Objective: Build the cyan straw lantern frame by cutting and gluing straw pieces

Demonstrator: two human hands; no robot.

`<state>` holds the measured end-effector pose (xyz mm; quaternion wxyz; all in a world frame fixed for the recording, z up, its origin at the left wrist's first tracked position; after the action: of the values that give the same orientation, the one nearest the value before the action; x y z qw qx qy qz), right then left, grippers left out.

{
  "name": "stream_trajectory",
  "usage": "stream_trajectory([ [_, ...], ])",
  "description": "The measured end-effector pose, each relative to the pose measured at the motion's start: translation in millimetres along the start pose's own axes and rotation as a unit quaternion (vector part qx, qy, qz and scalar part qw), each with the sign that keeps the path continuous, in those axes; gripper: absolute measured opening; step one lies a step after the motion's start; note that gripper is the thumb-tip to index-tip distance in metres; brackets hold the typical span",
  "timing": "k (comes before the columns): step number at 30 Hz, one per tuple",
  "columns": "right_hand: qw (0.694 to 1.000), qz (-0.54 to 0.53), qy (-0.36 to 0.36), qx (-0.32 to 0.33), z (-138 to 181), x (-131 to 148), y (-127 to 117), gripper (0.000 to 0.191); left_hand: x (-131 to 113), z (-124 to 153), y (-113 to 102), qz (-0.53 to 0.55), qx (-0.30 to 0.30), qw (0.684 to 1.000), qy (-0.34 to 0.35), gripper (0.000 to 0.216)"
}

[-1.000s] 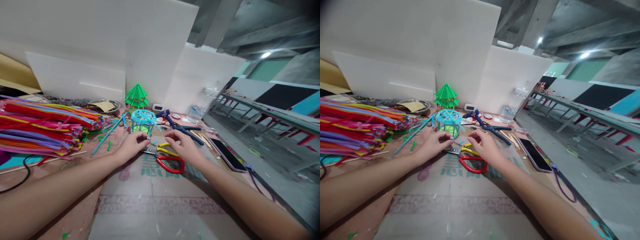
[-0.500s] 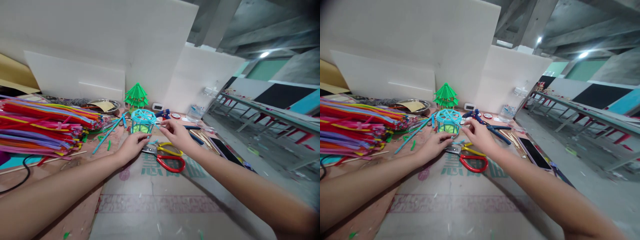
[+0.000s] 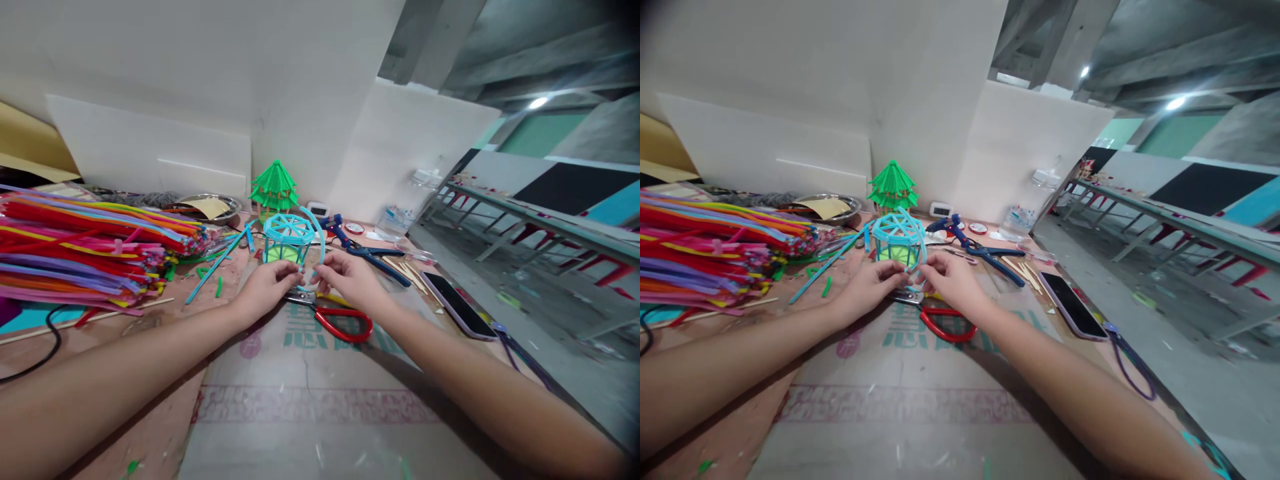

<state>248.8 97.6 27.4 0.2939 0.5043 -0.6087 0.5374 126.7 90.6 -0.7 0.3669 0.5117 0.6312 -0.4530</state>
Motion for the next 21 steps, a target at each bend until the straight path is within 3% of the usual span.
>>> stream_trajectory([
  [3, 0.996, -0.067, 0.066, 0.002, 8.9, -23.7, 7.5, 0.022, -1.4, -1.3, 0.0, -0.002, 0.003, 1.0, 0.02, 0.02],
  [6, 0.994, -0.082, 0.074, -0.022, 11.0, -35.5, 8.4, 0.021, -3.8, -2.4, -1.2, -0.029, 0.003, 0.999, 0.042, 0.02],
  [10, 0.992, -0.095, 0.08, -0.022, 12.1, -37.8, 10.3, 0.02, -8.7, -1.4, -2.5, -0.061, -0.008, 0.995, 0.081, 0.021],
  [17, 0.983, -0.137, 0.124, -0.003, 13.2, -43.4, 15.3, 0.021, -4.2, 4.3, 4.4, -0.032, 0.016, 0.997, 0.066, 0.036],
  [21, 0.984, -0.14, 0.108, 0.021, 12.8, -41.5, 18.9, 0.027, -8.9, 5.9, 5.3, -0.049, 0.022, 0.996, 0.077, 0.036],
])
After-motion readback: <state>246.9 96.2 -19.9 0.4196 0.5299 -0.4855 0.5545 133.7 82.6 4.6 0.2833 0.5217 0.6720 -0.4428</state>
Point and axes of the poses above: each hand's wrist, its own z-axis away from the middle knuckle, its own y-axis out of the palm, x = y × z, the point moved 10 cm from there along -z, towards the middle knuckle, and after that the axes turned 13 degrees about -x, right-handed, at the moved point
